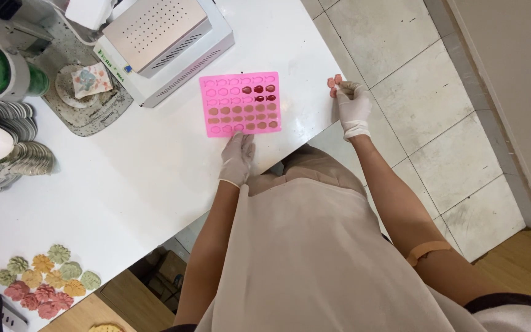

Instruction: The recorder removes small wax flowers from a silicone mold and organizes various colored wax pieces on a workbench.

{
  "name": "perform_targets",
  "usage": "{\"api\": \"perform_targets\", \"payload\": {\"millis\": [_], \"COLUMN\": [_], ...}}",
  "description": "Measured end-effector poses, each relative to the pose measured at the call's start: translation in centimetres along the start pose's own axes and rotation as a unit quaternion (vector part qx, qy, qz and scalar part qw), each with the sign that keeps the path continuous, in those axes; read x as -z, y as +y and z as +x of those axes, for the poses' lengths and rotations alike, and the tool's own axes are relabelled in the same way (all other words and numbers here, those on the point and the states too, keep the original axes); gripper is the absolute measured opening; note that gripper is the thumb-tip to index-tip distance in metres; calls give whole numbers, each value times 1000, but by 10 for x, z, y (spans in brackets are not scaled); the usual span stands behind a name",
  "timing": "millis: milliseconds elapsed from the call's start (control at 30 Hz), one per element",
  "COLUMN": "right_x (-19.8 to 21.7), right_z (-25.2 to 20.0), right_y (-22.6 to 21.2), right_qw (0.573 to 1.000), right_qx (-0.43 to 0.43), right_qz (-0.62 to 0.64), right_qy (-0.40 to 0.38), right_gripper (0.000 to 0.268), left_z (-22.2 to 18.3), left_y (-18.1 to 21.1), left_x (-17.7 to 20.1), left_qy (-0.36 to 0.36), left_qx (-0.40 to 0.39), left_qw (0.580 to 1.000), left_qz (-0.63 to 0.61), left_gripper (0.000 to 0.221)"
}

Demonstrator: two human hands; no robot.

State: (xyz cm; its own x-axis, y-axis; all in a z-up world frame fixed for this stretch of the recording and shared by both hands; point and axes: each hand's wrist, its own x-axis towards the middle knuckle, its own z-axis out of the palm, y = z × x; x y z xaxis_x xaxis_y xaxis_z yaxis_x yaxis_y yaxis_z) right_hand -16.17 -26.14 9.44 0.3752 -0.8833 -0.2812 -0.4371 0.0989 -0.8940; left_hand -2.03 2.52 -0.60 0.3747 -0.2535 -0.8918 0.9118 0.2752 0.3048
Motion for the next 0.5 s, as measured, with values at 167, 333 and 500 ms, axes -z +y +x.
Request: {"api": "perform_targets", "payload": {"millis": [167,333,500], "right_x": [-19,-69,-116], "right_z": [-41,-80,-90], "right_y": [-10,-30,-23], "right_qw": [984,916,871], "right_qx": [162,280,336], "right_qz": [-54,-166,-175], "right_qy": [-50,-234,-311], "right_gripper": [16,26,38], "left_z": [-3,34,61], "left_y": [-11,-31,-40], "left_x": [-13,4,21], "left_qy": [-37,-33,-67], "left_qx": [-10,-74,-108], "left_qw": [999,996,992], "left_qz": [17,22,15], "left_gripper": [41,33,17]}}
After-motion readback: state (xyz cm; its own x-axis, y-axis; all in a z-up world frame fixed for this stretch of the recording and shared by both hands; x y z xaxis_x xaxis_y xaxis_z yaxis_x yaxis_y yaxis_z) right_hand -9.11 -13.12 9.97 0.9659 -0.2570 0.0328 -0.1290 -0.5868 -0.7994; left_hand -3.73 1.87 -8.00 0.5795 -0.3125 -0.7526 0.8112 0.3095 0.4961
